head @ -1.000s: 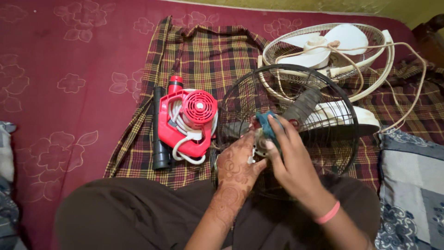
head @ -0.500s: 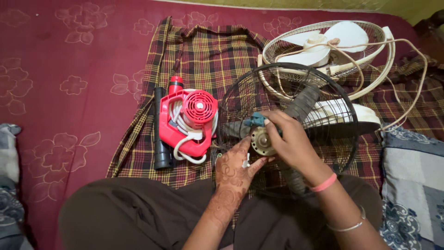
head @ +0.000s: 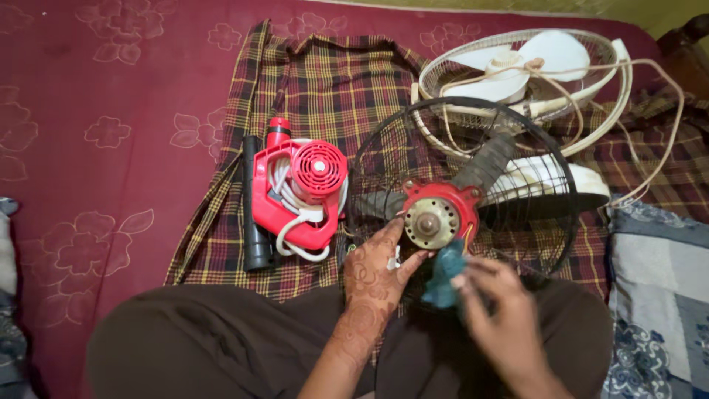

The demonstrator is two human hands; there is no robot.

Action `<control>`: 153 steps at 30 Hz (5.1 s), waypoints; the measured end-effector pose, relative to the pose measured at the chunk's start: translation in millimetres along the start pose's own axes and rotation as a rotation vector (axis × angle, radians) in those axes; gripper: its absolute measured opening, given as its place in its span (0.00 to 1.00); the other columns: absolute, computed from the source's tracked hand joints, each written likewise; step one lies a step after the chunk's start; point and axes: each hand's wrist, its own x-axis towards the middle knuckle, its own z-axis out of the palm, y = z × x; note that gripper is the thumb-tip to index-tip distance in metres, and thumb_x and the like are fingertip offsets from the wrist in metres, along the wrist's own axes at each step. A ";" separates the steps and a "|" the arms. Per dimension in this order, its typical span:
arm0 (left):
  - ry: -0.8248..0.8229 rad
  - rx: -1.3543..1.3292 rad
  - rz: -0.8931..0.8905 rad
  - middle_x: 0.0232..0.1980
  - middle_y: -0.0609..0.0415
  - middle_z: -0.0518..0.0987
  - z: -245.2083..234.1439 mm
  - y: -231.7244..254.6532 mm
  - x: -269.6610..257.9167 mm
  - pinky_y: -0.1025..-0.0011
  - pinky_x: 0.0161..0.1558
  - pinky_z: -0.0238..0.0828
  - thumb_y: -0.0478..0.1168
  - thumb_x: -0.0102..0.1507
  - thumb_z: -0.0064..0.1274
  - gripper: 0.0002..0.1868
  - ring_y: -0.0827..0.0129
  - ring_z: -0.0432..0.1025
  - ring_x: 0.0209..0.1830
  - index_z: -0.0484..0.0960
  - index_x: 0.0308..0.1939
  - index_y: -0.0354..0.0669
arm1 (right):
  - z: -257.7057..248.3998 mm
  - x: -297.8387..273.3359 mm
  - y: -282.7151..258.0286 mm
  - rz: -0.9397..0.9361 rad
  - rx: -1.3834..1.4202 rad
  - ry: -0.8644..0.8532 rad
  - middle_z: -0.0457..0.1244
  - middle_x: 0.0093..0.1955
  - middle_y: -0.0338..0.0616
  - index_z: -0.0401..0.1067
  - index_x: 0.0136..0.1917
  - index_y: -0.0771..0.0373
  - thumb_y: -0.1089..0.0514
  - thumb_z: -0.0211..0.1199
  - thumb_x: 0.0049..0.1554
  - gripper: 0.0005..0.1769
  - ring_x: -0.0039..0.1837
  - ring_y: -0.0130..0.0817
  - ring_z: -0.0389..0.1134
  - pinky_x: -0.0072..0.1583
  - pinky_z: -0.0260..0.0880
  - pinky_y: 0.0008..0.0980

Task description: The person wipes the black metal cage and blades of a disassembled electric fan using a blue cloth. They clean the exterior of the fan blades and the central motor housing while sitting on a bed.

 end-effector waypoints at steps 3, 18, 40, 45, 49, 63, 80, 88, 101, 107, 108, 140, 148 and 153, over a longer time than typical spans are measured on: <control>0.016 -0.008 0.034 0.64 0.50 0.79 2.8 -4.3 -6.9 0.61 0.57 0.71 0.56 0.57 0.64 0.37 0.54 0.76 0.58 0.76 0.65 0.43 | -24.2 17.5 4.9 0.149 0.035 0.170 0.68 0.57 0.51 0.75 0.55 0.70 0.60 0.65 0.65 0.10 0.60 0.41 0.70 0.63 0.68 0.38; 0.013 -0.044 0.008 0.65 0.48 0.78 0.7 -0.8 -7.2 0.61 0.60 0.69 0.51 0.57 0.63 0.34 0.54 0.75 0.61 0.76 0.65 0.44 | 32.8 3.9 5.1 -0.110 -0.375 0.122 0.66 0.62 0.46 0.73 0.53 0.63 0.58 0.63 0.60 0.09 0.75 0.45 0.59 0.77 0.46 0.52; 0.117 -0.120 0.112 0.60 0.46 0.82 0.6 -11.5 -9.6 0.58 0.56 0.74 0.45 0.61 0.56 0.25 0.49 0.78 0.55 0.79 0.62 0.44 | 42.2 -21.4 1.5 -0.190 -0.506 0.122 0.68 0.56 0.38 0.77 0.47 0.56 0.54 0.72 0.49 0.12 0.72 0.41 0.62 0.76 0.42 0.52; 0.037 -0.083 0.047 0.57 0.46 0.83 -7.5 -6.9 -2.8 0.57 0.54 0.74 0.47 0.60 0.56 0.25 0.48 0.78 0.52 0.81 0.60 0.46 | 44.0 -25.0 5.3 -0.266 -0.560 0.094 0.69 0.56 0.36 0.79 0.51 0.54 0.52 0.72 0.54 0.13 0.67 0.36 0.64 0.70 0.47 0.47; 0.099 -0.089 0.123 0.55 0.44 0.83 -6.2 -13.2 -4.8 0.56 0.54 0.74 0.47 0.59 0.57 0.25 0.47 0.79 0.51 0.82 0.60 0.46 | 48.4 -25.4 6.3 -0.253 -0.552 0.057 0.69 0.56 0.36 0.79 0.53 0.54 0.51 0.71 0.53 0.14 0.65 0.35 0.66 0.65 0.48 0.44; 0.106 -0.118 0.061 0.49 0.44 0.85 -7.7 -10.3 -6.2 0.56 0.50 0.75 0.48 0.59 0.57 0.23 0.47 0.80 0.47 0.84 0.58 0.50 | 8.8 21.9 -3.5 0.052 0.122 0.269 0.61 0.62 0.53 0.67 0.67 0.70 0.63 0.56 0.65 0.18 0.66 0.45 0.61 0.69 0.61 0.43; 0.071 -0.141 0.081 0.52 0.46 0.85 -19.5 -8.3 -2.7 0.57 0.51 0.76 0.45 0.61 0.55 0.19 0.48 0.80 0.48 0.85 0.55 0.50 | 46.3 102.1 -30.1 -0.037 0.068 -0.352 0.65 0.45 0.56 0.73 0.46 0.70 0.55 0.53 0.67 0.15 0.52 0.52 0.68 0.56 0.67 0.45; 0.027 -0.091 0.052 0.53 0.48 0.85 -14.2 -8.8 -1.8 0.57 0.49 0.76 0.44 0.59 0.55 0.20 0.49 0.80 0.47 0.84 0.56 0.50 | 43.4 32.1 -51.7 -0.109 0.030 0.127 0.59 0.67 0.63 0.65 0.69 0.74 0.59 0.48 0.69 0.20 0.69 0.59 0.61 0.68 0.60 0.48; 0.097 -0.026 0.032 0.57 0.49 0.84 -7.8 -3.4 -9.8 0.56 0.48 0.74 0.47 0.61 0.55 0.20 0.51 0.79 0.50 0.82 0.56 0.49 | 51.5 131.6 -27.5 -0.007 0.019 -0.569 0.71 0.47 0.53 0.80 0.48 0.65 0.51 0.59 0.59 0.16 0.51 0.50 0.73 0.54 0.71 0.43; 0.100 -0.072 0.019 0.55 0.51 0.84 -2.8 -7.8 -15.0 0.60 0.50 0.76 0.48 0.63 0.55 0.20 0.54 0.80 0.51 0.83 0.58 0.52 | 27.7 51.9 -45.4 -0.097 -0.029 0.007 0.65 0.60 0.61 0.69 0.63 0.73 0.60 0.53 0.65 0.17 0.62 0.60 0.66 0.61 0.65 0.47; 0.094 -0.058 -0.001 0.54 0.51 0.84 -2.6 -7.4 -15.4 0.60 0.50 0.76 0.49 0.63 0.55 0.19 0.54 0.80 0.51 0.83 0.58 0.52 | 28.6 48.2 -47.2 -0.090 -0.034 0.013 0.64 0.61 0.62 0.68 0.64 0.73 0.60 0.53 0.66 0.17 0.62 0.60 0.65 0.61 0.65 0.47; 0.046 -0.004 0.060 0.63 0.50 0.80 14.2 -21.9 -18.0 0.60 0.58 0.71 0.41 0.63 0.49 0.24 0.56 0.76 0.58 0.79 0.64 0.48 | 42.0 163.5 -26.1 -0.317 0.188 -0.711 0.69 0.53 0.51 0.74 0.57 0.63 0.54 0.62 0.59 0.15 0.56 0.39 0.72 0.57 0.72 0.38; 0.039 -0.001 0.056 0.62 0.50 0.81 14.2 -23.6 -19.5 0.58 0.56 0.72 0.41 0.62 0.51 0.22 0.54 0.77 0.56 0.80 0.61 0.48 | 48.6 137.4 -25.8 -0.248 -0.259 -0.641 0.69 0.45 0.53 0.78 0.48 0.63 0.50 0.60 0.57 0.15 0.52 0.53 0.70 0.55 0.69 0.50; 0.088 -0.052 0.105 0.60 0.51 0.82 9.7 -21.4 -19.1 0.60 0.56 0.74 0.39 0.62 0.51 0.22 0.55 0.78 0.55 0.80 0.62 0.49 | 36.4 113.4 -28.4 -0.182 -0.134 -0.432 0.68 0.48 0.55 0.75 0.52 0.66 0.55 0.57 0.62 0.13 0.54 0.55 0.69 0.55 0.69 0.49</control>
